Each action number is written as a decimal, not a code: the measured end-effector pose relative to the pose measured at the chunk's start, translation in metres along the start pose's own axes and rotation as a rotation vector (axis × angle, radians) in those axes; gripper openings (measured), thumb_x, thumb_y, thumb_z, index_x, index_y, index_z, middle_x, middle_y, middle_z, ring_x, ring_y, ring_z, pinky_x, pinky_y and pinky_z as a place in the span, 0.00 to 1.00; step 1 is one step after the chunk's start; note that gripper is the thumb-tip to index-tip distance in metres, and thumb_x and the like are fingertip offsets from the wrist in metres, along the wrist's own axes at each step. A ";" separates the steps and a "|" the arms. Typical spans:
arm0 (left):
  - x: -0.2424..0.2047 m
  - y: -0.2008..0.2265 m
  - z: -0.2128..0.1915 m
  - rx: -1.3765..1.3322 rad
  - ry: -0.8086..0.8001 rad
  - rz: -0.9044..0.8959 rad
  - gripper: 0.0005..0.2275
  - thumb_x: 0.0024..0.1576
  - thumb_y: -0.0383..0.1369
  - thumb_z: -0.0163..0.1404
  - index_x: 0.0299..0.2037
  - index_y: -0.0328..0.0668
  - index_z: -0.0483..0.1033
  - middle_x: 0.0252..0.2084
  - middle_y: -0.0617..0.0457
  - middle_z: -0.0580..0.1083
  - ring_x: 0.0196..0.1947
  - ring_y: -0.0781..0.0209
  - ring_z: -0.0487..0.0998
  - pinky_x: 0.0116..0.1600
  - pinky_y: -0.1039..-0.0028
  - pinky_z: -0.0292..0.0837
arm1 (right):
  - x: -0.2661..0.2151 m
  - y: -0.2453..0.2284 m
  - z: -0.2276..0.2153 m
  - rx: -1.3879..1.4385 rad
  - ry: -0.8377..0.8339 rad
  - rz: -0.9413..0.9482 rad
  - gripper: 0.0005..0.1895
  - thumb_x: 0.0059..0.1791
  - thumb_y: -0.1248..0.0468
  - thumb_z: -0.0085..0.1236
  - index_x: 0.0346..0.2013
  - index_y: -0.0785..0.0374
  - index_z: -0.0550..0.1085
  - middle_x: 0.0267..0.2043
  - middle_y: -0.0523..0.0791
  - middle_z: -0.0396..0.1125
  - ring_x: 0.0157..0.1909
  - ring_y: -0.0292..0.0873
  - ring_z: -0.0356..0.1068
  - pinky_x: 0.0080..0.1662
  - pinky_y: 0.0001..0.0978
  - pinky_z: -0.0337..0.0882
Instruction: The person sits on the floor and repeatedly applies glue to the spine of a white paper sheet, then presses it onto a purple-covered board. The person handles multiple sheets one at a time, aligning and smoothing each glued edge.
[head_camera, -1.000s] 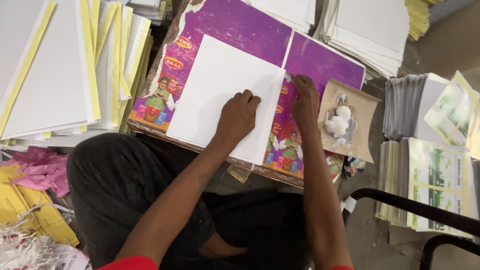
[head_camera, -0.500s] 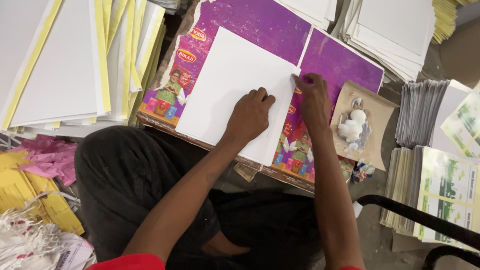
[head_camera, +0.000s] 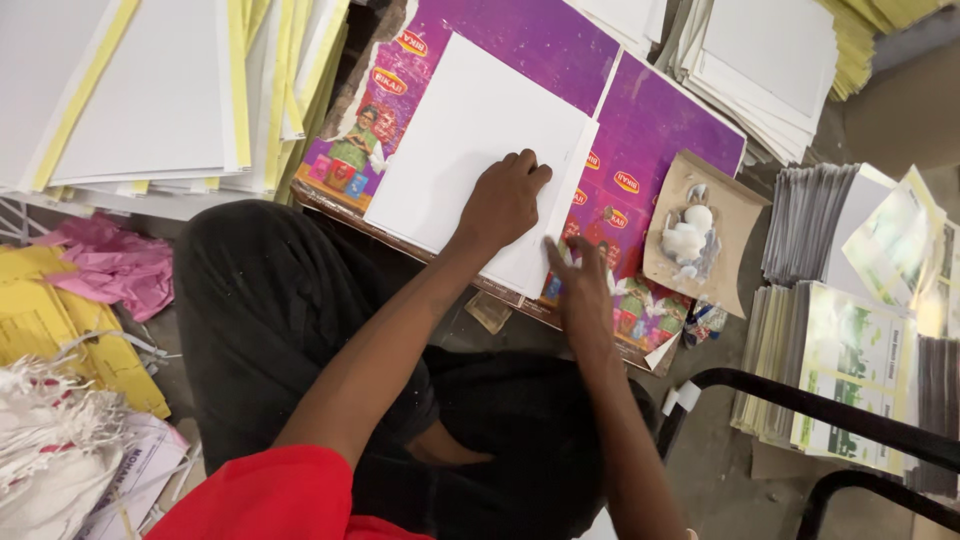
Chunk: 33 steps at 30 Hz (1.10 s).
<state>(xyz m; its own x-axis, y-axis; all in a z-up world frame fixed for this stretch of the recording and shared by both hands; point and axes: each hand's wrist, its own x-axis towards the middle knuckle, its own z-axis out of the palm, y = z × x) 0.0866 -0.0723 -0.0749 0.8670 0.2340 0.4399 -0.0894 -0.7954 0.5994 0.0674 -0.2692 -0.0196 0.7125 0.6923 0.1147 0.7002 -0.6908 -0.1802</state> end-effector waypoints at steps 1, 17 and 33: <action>0.001 -0.001 0.000 0.008 -0.001 0.004 0.08 0.52 0.23 0.49 0.41 0.38 0.75 0.40 0.48 0.70 0.41 0.52 0.74 0.45 0.61 0.73 | -0.008 -0.006 -0.002 0.004 0.017 -0.025 0.38 0.40 0.84 0.52 0.63 0.55 0.74 0.63 0.55 0.62 0.63 0.58 0.65 0.58 0.45 0.71; -0.002 -0.002 0.002 -0.045 0.062 -0.007 0.09 0.53 0.23 0.50 0.42 0.40 0.77 0.40 0.49 0.71 0.42 0.52 0.75 0.46 0.62 0.74 | -0.049 -0.021 -0.011 0.270 0.214 0.092 0.40 0.39 0.86 0.42 0.63 0.57 0.74 0.67 0.54 0.62 0.66 0.58 0.66 0.63 0.47 0.69; -0.001 -0.004 0.004 -0.102 0.087 -0.023 0.06 0.55 0.24 0.50 0.39 0.41 0.77 0.39 0.48 0.71 0.41 0.50 0.75 0.46 0.60 0.74 | -0.054 -0.008 -0.007 0.263 0.182 0.048 0.43 0.40 0.87 0.40 0.70 0.61 0.63 0.66 0.58 0.64 0.65 0.58 0.68 0.60 0.48 0.71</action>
<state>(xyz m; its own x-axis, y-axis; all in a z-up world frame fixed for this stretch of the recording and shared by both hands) 0.0879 -0.0718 -0.0810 0.8239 0.3027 0.4791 -0.1235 -0.7292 0.6731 0.0234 -0.3023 -0.0170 0.7577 0.5950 0.2682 0.6464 -0.6279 -0.4335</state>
